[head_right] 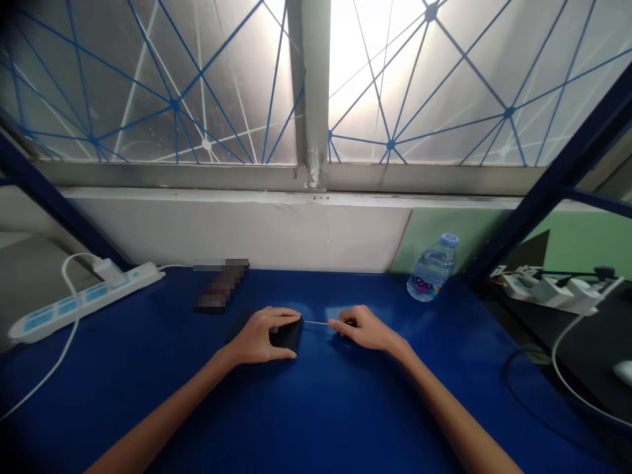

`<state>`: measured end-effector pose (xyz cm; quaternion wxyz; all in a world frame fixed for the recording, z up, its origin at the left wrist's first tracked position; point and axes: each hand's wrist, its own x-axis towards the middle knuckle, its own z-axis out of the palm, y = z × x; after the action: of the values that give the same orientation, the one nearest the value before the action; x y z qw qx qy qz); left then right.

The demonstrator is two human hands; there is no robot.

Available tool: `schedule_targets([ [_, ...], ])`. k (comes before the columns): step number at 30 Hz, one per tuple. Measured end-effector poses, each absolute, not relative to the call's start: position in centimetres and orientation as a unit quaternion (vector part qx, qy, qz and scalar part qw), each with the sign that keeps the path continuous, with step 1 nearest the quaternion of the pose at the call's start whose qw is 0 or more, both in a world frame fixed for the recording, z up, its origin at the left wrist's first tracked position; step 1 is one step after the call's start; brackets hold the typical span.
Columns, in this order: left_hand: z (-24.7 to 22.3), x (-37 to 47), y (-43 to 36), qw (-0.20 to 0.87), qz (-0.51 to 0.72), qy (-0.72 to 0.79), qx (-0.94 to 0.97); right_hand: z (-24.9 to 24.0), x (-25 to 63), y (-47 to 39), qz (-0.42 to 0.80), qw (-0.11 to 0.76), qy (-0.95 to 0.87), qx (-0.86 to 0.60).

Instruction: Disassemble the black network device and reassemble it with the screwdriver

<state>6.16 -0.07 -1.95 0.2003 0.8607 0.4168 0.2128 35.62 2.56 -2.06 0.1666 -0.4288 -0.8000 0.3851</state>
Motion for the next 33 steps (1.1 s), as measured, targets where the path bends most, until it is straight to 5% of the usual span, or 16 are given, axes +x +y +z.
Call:
schedule_targets([
  [19, -2.0, 5.8, -0.9, 0.204, 0.243, 0.41, 0.855, -2.1, 34.6, 1.9, 0.311, 0.174, -0.792, -0.495],
  [33, -2.2, 6.3, -1.4, 0.111, 0.268, 0.376, 0.88, -2.9, 35.2, 1.8, 0.279, 0.193, -0.81, -0.479],
])
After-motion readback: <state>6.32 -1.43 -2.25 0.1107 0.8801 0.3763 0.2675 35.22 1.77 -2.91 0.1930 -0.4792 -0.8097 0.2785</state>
